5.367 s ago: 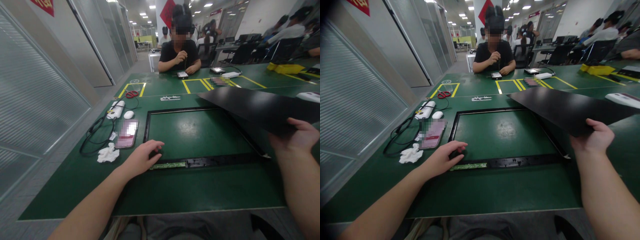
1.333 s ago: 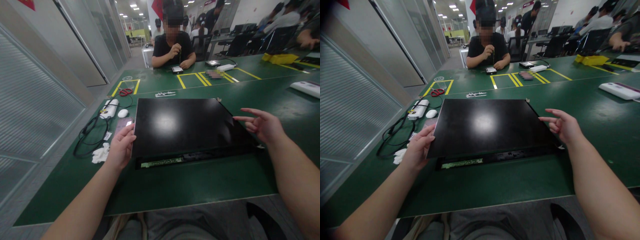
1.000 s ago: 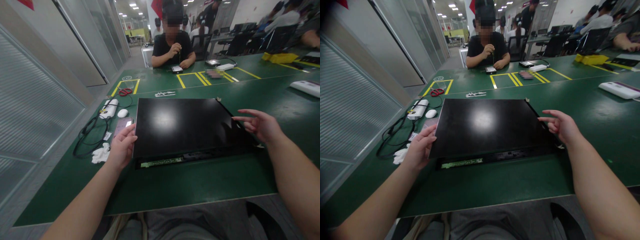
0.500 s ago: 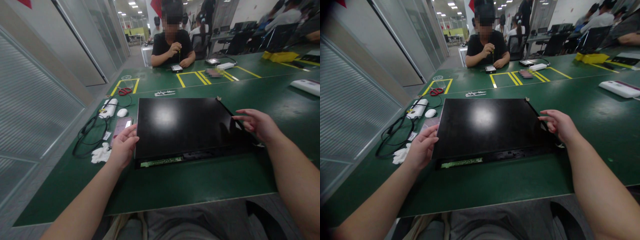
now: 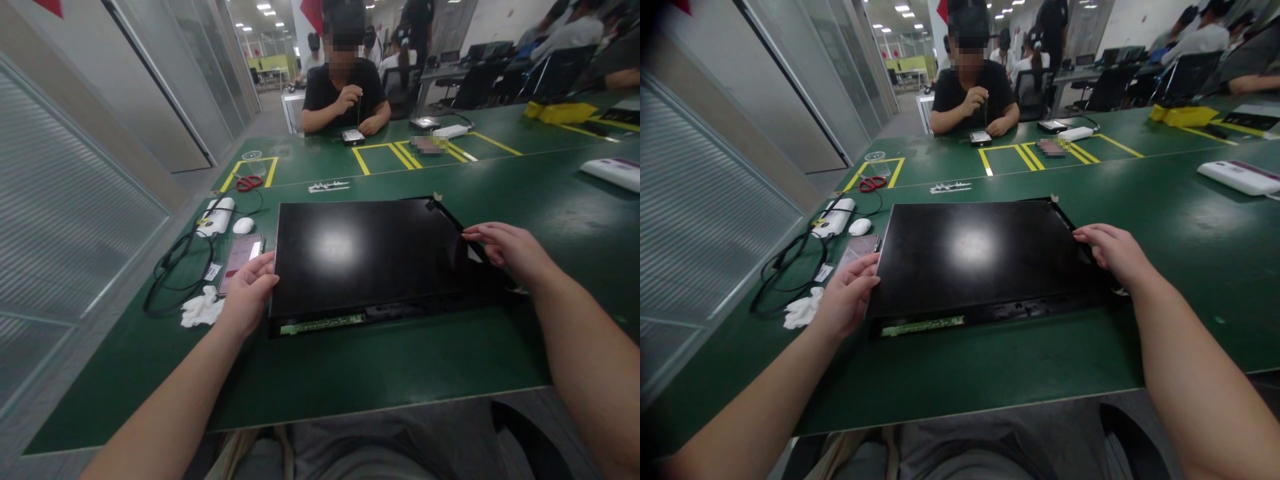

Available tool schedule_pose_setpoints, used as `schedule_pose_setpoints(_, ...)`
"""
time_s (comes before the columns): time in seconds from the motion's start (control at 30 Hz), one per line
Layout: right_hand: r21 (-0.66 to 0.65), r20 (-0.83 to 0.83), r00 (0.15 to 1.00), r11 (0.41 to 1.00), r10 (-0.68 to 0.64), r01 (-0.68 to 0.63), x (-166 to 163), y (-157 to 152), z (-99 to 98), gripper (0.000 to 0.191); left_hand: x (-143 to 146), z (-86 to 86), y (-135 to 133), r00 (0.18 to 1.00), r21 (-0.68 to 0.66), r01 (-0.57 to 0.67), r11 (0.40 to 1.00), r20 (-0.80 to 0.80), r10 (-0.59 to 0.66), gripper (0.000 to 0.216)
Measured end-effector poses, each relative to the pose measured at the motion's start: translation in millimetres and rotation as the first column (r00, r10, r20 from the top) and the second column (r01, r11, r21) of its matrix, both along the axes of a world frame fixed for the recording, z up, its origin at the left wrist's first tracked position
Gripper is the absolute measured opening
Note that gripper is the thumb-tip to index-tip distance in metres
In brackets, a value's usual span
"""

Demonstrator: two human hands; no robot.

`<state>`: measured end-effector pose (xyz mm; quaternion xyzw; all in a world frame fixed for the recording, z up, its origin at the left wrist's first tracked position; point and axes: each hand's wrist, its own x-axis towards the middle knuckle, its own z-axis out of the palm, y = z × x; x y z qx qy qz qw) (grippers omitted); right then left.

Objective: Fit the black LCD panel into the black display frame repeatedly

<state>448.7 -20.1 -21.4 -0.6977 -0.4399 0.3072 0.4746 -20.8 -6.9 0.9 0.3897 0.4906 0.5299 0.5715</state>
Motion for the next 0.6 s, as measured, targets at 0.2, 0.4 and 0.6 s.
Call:
schedule_pose_setpoints(0.2,-0.004,0.036,0.999,0.999,-0.032,0.032,-6.3,-2.3,5.0,0.035,2.2,2.2,-1.2,1.0,-0.019,0.025,1.0,-0.015,-0.025,0.049)
schedule_pose_setpoints(0.4,-0.029,0.041,0.998,0.998,-0.057,0.058,-8.4,-3.3,9.2,0.035,0.4,-1.7,0.2,0.999,-0.035,0.039,0.999,-0.016,-0.04,0.051)
schedule_pose_setpoints(0.6,-0.028,0.071,0.996,0.998,-0.047,0.049,-2.2,-1.6,4.8,0.036,-1.0,-1.6,-0.4,0.998,-0.044,0.058,0.997,-0.038,-0.059,0.047)
